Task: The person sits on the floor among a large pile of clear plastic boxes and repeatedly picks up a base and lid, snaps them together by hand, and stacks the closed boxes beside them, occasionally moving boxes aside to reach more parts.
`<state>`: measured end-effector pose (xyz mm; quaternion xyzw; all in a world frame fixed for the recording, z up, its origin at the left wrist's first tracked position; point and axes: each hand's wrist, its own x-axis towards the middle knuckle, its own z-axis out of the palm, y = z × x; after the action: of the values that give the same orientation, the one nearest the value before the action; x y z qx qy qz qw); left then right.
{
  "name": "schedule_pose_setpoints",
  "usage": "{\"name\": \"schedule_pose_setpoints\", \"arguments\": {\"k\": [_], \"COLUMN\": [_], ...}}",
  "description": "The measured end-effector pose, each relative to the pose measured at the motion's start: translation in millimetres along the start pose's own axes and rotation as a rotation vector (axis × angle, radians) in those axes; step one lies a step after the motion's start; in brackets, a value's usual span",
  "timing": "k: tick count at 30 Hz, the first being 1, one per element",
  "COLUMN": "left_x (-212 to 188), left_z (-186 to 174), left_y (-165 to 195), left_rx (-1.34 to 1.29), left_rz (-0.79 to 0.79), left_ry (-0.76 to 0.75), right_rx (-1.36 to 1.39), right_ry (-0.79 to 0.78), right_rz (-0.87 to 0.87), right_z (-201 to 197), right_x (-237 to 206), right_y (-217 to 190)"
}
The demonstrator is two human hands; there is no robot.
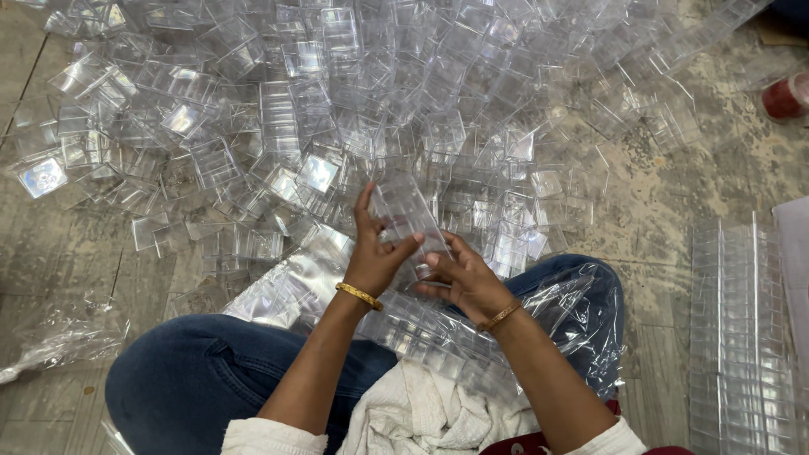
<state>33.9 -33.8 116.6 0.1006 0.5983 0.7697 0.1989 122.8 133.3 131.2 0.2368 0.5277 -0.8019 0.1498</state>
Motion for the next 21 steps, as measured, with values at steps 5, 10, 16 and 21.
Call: {"name": "schedule_pose_setpoints", "arguments": {"k": [5, 10, 16, 21], "left_x": [5, 4, 5, 1], "left_z": [-9, -3, -5, -7], "left_y": [10, 3, 2, 10], "left_rx": [-0.127, -0.01, -0.081, -0.196], "left_rz": [-0.199, -0.066, -0.04, -0.065], "left_ry": [0.099, 0.076, 0.069, 0.119], "right_rx": [0.117, 0.099, -0.026, -0.133], "right_ry": [-0.058, -0.017, 0.042, 0.219], "right_rz": [0.023, -0.012, -0.08, -0.069], "right_z": [0, -6, -6, -16], "right_x": [-4, -4, -10, -38], "right_y": [3, 8, 2, -13]}}
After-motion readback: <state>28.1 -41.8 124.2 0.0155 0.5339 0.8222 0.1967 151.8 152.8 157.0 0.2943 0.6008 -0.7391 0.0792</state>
